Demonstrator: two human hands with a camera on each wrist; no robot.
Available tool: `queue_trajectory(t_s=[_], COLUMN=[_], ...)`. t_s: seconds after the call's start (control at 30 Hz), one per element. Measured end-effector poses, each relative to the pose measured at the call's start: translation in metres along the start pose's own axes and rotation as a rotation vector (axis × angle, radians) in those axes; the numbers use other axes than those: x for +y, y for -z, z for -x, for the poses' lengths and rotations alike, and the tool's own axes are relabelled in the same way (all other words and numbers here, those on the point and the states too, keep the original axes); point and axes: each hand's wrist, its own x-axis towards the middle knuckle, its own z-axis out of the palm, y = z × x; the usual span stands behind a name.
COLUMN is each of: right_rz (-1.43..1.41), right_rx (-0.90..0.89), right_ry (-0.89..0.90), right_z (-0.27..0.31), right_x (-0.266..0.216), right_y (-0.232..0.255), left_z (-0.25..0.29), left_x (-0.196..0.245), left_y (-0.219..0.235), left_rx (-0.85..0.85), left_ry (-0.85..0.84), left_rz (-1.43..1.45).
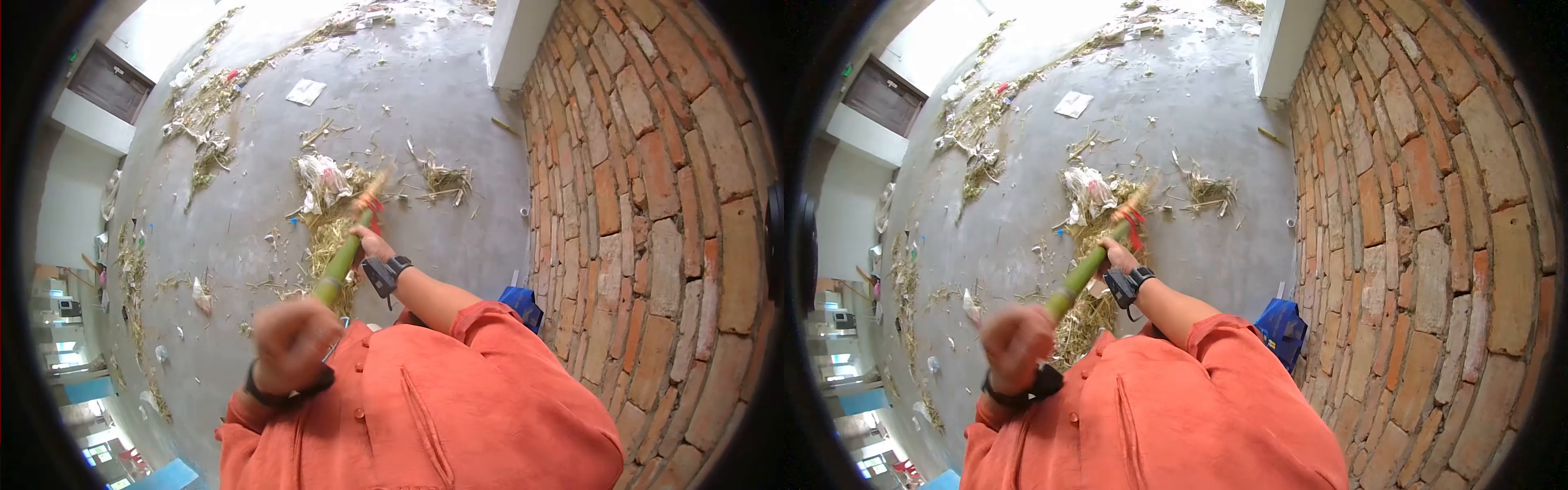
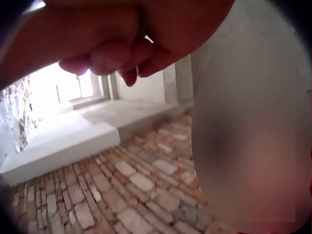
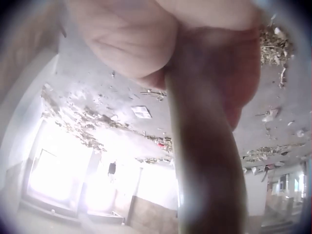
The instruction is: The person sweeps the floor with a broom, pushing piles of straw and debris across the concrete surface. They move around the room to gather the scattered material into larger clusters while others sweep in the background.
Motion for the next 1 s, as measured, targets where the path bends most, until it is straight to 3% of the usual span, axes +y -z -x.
queue_trajectory(t_s=[0.03,0.1,0.17,0.23,0.3,0.37,0.43,0.47,0.5,0.53,0.57,0.63,0.67,0.7,0.77,0.83,0.87,0.9,0.93,0.97,1.0], right_rz=[-0.002,0.030,-0.034,-0.039,-0.080,-0.028,-0.179,-0.192,-0.269,-0.247,-0.331,-0.418,-0.433,-0.283,-0.312,-0.340,-0.433,-0.441,-0.510,-0.321,-0.218], right_rx=[-0.001,-0.188,-0.212,-0.198,-0.193,-0.028,0.135,0.223,0.314,0.331,0.396,0.477,0.454,0.534,0.610,0.532,0.527,0.488,0.411,0.423,0.386], right_ry=[0.001,0.060,0.070,0.055,0.071,0.146,0.165,0.179,0.219,0.197,0.252,0.207,0.235,0.208,0.209,0.166,0.150,-0.005,0.001,0.049,-0.013], right_z=[0.002,0.010,0.022,0.035,0.033,0.043,0.052,0.047,0.049,0.050,0.047,0.047,0.047,0.039,0.036,0.013,0.006,0.002,-0.018,-0.043,-0.045], right_x=[-0.009,-0.022,-0.030,-0.041,-0.044,-0.048,-0.056,-0.063,-0.070,-0.080,-0.089,-0.114,-0.123,-0.132,-0.140,-0.147,-0.148,-0.156,-0.159,-0.159,-0.166], right_y=[-0.011,-0.031,-0.050,-0.060,-0.048,-0.036,-0.025,-0.007,0.002,0.026,0.047,0.091,0.116,0.153,0.159,0.159,0.137,0.109,0.101,0.088,0.047], left_z=[-0.010,-0.017,-0.017,-0.025,-0.038,-0.059,-0.098,-0.115,-0.134,-0.152,-0.170,-0.196,-0.213,-0.210,-0.223,-0.238,-0.246,-0.254,-0.258,-0.261,-0.264], left_x=[0.012,0.018,0.025,0.023,0.021,-0.002,-0.024,-0.039,-0.054,-0.068,-0.098,-0.123,-0.151,-0.142,-0.141,-0.146,-0.148,-0.149,-0.151,-0.149,-0.130], left_y=[-0.005,0.001,0.011,0.042,0.058,0.072,0.074,0.067,0.053,0.035,0.023,-0.021,-0.030,-0.053,-0.057,-0.035,-0.021,-0.008,0.004,0.016,0.033], left_rx=[-0.261,-0.314,-0.134,-0.137,0.012,0.288,0.124,0.282,0.217,0.256,0.098,0.033,-0.114,-0.307,-0.253,-0.257,-0.270,-0.269,-0.149,-0.032,-0.015], left_ry=[-0.246,-0.442,-0.471,-0.524,-0.519,-0.444,-0.360,-0.200,-0.133,-0.053,-0.025,0.016,-0.580,0.032,0.321,0.335,0.340,0.339,0.012,-0.302,-0.313], left_rz=[-0.120,-0.009,0.231,0.386,0.555,0.703,0.936,0.982,1.079,1.035,1.019,0.620,-0.149,0.593,0.806,0.850,0.878,0.876,0.618,0.346,0.202])
